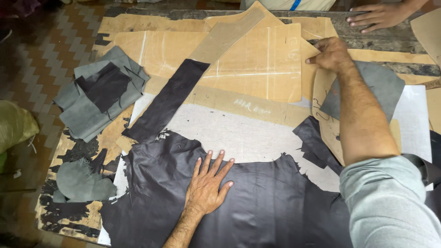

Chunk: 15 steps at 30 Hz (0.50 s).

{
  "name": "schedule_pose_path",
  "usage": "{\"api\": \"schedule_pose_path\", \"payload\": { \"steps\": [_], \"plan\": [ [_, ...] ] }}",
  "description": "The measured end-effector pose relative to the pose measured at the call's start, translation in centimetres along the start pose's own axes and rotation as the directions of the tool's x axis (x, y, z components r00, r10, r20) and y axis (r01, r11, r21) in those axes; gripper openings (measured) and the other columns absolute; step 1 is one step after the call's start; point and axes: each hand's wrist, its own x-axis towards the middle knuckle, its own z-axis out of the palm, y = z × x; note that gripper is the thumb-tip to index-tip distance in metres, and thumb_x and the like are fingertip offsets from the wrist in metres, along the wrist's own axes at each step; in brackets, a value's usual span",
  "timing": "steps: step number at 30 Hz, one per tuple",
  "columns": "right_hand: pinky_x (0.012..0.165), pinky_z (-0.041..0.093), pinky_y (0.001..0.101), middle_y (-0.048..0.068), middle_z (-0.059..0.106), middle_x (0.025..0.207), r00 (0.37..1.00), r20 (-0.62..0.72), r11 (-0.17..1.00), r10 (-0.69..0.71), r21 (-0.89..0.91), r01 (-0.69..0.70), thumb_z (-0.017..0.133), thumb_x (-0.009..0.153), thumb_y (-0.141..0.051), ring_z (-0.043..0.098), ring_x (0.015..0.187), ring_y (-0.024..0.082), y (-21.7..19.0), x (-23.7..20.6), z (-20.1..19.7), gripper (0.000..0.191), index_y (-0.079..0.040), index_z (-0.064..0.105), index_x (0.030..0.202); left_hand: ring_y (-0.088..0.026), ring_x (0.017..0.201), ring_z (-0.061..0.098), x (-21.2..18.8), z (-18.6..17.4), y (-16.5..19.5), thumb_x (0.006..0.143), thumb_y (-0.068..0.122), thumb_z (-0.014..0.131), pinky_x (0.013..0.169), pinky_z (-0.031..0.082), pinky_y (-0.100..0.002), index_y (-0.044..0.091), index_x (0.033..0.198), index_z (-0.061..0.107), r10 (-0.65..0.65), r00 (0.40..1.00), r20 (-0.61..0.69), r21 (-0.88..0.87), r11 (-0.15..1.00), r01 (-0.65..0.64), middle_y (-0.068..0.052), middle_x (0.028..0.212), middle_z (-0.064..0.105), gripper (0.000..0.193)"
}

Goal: The person lays a large piece of dark leather on a worktable, positions a cardboard pattern on it, and uses a utility knife to cut along the pattern edges. The person then removes the cut leather piece and scrapes the table surface with the knife before laying the leather again and repeating the pattern placement and cutting process.

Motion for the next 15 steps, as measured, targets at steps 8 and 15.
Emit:
{"api": "schedule_pose_path", "payload": {
  "steps": [8, 15],
  "plan": [
    [0.083, 0.054, 0.0493, 0.019, 0.071, 0.111, 0.921, -0.11, 0.919, -0.373, -0.183, 0.35, 0.077, 0.097, -0.012, 0.068, 0.1, 0.034, -0.5, 1.0, -2.3, 0.039, -0.007, 0.065, 0.133, -0.033, 0.153, 0.009, 0.0, 0.8, -0.3, 0.1, 0.051, 0.049, 0.121, 0.007, -0.057, 0.032, 0.157, 0.033, 0.016, 0.999, -0.034, 0.019, 1.0, -0.015, -0.004, 0.168, 0.016, 0.063],
    [0.069, 0.057, 0.0498, 0.021, 0.072, 0.092, 0.691, -0.351, 0.751, -0.632, -0.499, 0.433, 0.072, 0.099, 0.0, 0.07, 0.083, 0.04, -0.9, -0.1, -4.9, 0.02, -0.005, 0.073, 0.118, -0.033, 0.153, 0.01, -0.2, 0.3, 0.0, 0.098, 0.051, 0.051, 0.122, 0.007, -0.057, 0.031, 0.157, 0.035, 0.012, 0.999, -0.039, 0.004, 1.0, -0.012, -0.004, 0.168, 0.018, 0.064]
  ]
}}
